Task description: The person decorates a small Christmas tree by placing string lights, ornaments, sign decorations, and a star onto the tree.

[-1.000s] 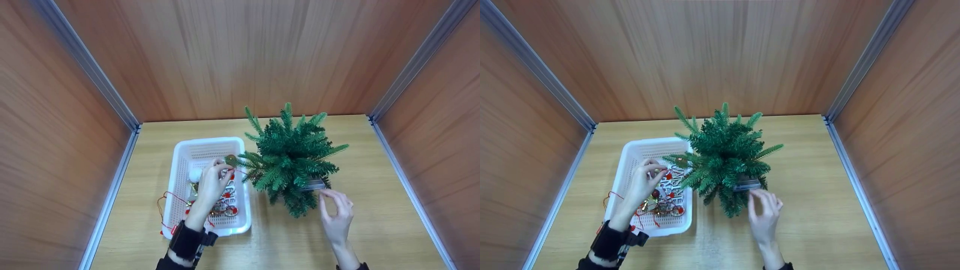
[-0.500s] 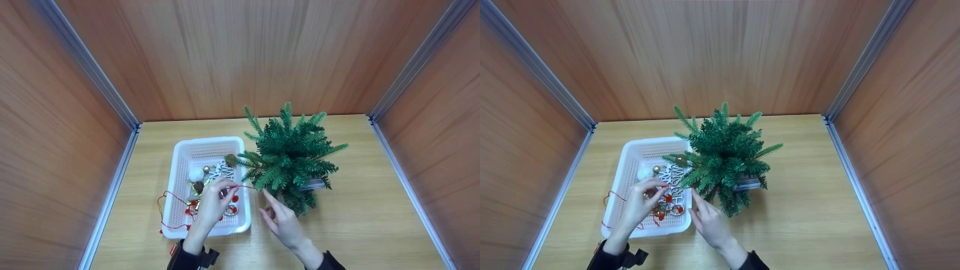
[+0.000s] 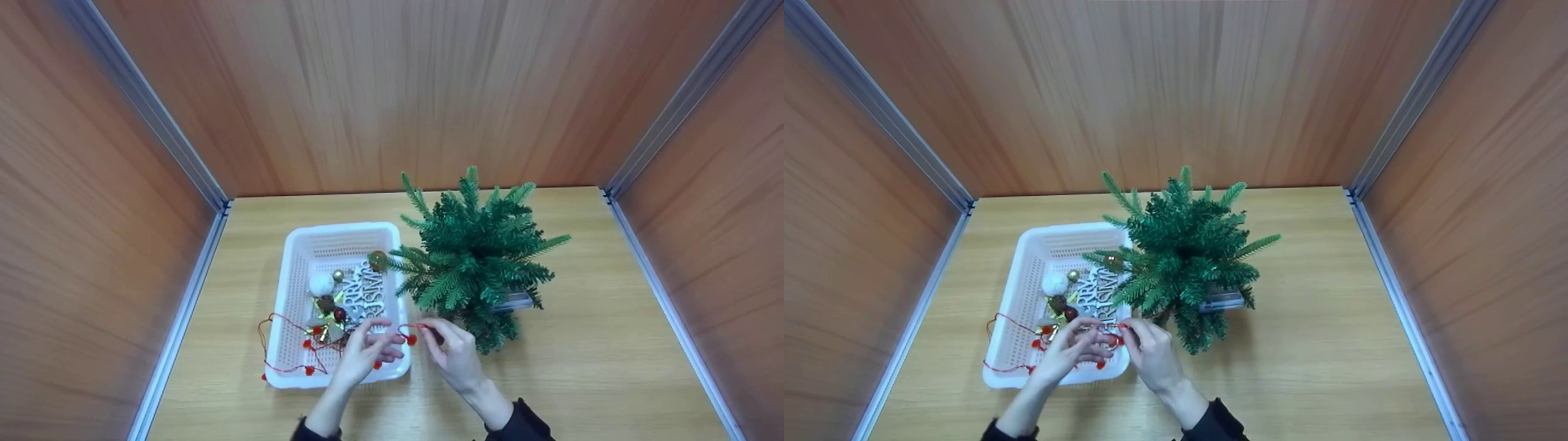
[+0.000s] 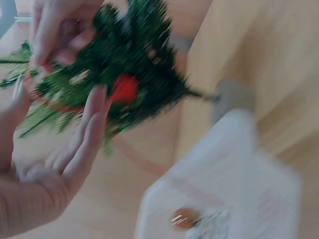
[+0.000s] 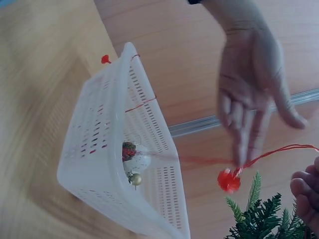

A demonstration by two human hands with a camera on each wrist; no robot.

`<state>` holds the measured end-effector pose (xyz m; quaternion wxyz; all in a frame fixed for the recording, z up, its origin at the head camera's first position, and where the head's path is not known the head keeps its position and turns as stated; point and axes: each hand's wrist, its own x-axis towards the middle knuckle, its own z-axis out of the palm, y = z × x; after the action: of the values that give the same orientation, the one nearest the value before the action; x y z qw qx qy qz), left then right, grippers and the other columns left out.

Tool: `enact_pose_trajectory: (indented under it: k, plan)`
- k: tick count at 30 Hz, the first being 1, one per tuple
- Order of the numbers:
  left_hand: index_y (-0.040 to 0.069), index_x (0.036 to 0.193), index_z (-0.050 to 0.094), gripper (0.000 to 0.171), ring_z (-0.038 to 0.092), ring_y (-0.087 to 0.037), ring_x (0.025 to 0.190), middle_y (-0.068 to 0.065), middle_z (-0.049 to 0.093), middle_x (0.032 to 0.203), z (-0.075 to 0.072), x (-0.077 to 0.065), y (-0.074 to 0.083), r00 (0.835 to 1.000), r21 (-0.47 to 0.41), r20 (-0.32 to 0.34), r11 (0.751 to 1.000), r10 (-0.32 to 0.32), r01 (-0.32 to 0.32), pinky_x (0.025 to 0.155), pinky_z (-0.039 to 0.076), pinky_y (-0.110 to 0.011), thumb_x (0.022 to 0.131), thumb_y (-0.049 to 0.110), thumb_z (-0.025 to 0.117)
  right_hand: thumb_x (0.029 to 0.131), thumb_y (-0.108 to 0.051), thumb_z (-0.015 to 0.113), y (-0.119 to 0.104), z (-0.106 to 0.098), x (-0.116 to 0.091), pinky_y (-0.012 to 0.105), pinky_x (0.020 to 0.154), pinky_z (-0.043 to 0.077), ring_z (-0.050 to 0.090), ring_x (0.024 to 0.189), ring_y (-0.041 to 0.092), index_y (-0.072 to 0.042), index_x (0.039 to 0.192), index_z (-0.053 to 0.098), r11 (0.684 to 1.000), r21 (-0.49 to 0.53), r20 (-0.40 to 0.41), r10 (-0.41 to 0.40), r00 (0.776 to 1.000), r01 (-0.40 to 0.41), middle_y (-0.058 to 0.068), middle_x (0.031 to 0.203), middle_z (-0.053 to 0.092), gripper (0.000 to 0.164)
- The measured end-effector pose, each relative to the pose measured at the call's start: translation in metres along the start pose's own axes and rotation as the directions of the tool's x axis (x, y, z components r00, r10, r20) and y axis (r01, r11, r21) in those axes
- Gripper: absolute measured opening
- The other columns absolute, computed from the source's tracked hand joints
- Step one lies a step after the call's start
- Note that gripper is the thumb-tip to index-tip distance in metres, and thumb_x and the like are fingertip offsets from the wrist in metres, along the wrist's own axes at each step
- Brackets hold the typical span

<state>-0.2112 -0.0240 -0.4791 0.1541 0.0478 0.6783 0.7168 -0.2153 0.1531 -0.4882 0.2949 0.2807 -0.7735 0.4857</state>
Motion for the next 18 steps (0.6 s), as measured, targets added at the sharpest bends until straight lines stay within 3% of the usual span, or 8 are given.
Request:
enact_pose_trajectory:
  k: [2, 3, 6, 9, 12, 14, 16, 18]
  plan:
    - [-0.009, 0.1, 0.043, 0.028, 0.063, -0.028, 0.067, -0.025, 0.062, 0.084, 0.006, 0.001, -0.014, 0.992, -0.205, -0.061, 0.974, -0.107, 0.093, 0.064, 0.053, -0.033, 0.095, 0.019, 0.04, 0.072, 0.011, 0.063, 0.0, -0.001, 0.001, 0.012, 0.054, 0.046, 0.058, 0.061, 0.01, 0.0, 0.09, 0.063, 1.0, 0.006, -0.007, -0.008, 1.0, 0.008, 0.007, 0.082, 0.065, 0.022]
    - [-0.005, 0.095, 0.044, 0.03, 0.063, -0.025, 0.067, -0.023, 0.062, 0.082, 0.008, 0.001, -0.02, 0.984, -0.307, -0.079, 0.943, -0.158, 0.127, 0.065, 0.053, -0.034, 0.096, 0.024, 0.038, 0.072, 0.011, 0.063, 0.0, -0.001, 0.002, 0.012, 0.054, 0.046, 0.058, 0.061, 0.01, 0.0, 0.091, 0.063, 1.0, 0.011, -0.01, -0.012, 1.0, 0.012, 0.007, 0.082, 0.065, 0.021]
    - [-0.002, 0.091, 0.046, 0.043, 0.063, -0.023, 0.072, -0.016, 0.063, 0.079, 0.014, 0.001, -0.035, 0.951, -0.55, -0.064, 0.806, -0.302, 0.219, 0.073, 0.051, -0.034, 0.094, 0.04, 0.036, 0.072, 0.011, 0.063, 0.0, -0.003, 0.003, 0.014, 0.055, 0.047, 0.059, 0.062, 0.012, 0.0, 0.092, 0.063, 0.999, 0.024, -0.026, -0.028, 0.999, 0.029, 0.008, 0.082, 0.065, 0.022]
    - [-0.014, 0.108, 0.038, 0.062, 0.06, -0.031, 0.09, -0.027, 0.059, 0.095, 0.016, 0.001, -0.043, 0.935, -0.676, -0.017, 0.693, -0.354, 0.25, 0.085, 0.045, -0.037, 0.093, 0.046, 0.032, 0.075, 0.007, 0.063, 0.0, -0.005, 0.003, 0.017, 0.057, 0.048, 0.06, 0.065, 0.015, 0.0, 0.092, 0.063, 0.999, 0.02, -0.046, -0.037, 0.998, 0.038, 0.009, 0.082, 0.065, 0.018]
    - [-0.021, 0.126, 0.009, 0.075, 0.045, -0.039, 0.11, -0.04, 0.034, 0.122, 0.012, 0.003, -0.046, 0.942, -0.736, 0.001, 0.638, -0.335, 0.227, 0.095, 0.035, -0.04, 0.094, 0.046, 0.023, 0.076, 0.005, 0.063, 0.001, -0.007, 0.003, 0.02, 0.058, 0.049, 0.061, 0.068, 0.015, -0.001, 0.091, 0.063, 0.999, 0.001, -0.065, -0.053, 0.996, 0.053, 0.009, 0.083, 0.065, 0.017]
    - [-0.019, 0.13, 0.001, 0.072, 0.041, -0.04, 0.114, -0.04, 0.022, 0.129, 0.004, 0.004, -0.046, 0.946, -0.794, -0.027, 0.582, -0.322, 0.176, 0.099, 0.03, -0.04, 0.095, 0.042, 0.02, 0.074, 0.008, 0.064, 0.002, -0.007, 0.002, 0.019, 0.057, 0.049, 0.06, 0.067, 0.014, -0.002, 0.091, 0.063, 0.998, -0.002, -0.07, -0.058, 0.996, 0.058, 0.008, 0.082, 0.065, 0.02]
    - [-0.017, 0.129, 0.01, 0.065, 0.045, -0.037, 0.11, -0.037, 0.032, 0.123, -0.009, 0.007, -0.045, 0.948, -0.857, -0.075, 0.506, -0.311, 0.098, 0.1, 0.028, -0.039, 0.096, 0.038, 0.02, 0.069, 0.012, 0.065, 0.003, -0.007, 0.001, 0.018, 0.056, 0.048, 0.059, 0.065, 0.013, -0.002, 0.091, 0.063, 0.998, -0.003, -0.075, -0.064, 0.995, 0.064, 0.008, 0.081, 0.065, 0.026]
    - [-0.013, 0.122, 0.025, 0.053, 0.052, -0.032, 0.101, -0.03, 0.047, 0.11, -0.026, 0.007, -0.043, 0.947, -0.911, -0.113, 0.412, -0.3, 0.022, 0.1, 0.029, -0.038, 0.097, 0.033, 0.022, 0.065, 0.016, 0.065, 0.004, -0.007, 0.0, 0.017, 0.055, 0.047, 0.058, 0.064, 0.013, -0.002, 0.091, 0.063, 0.998, 0.003, -0.074, -0.063, 0.995, 0.064, 0.008, 0.08, 0.064, 0.031]
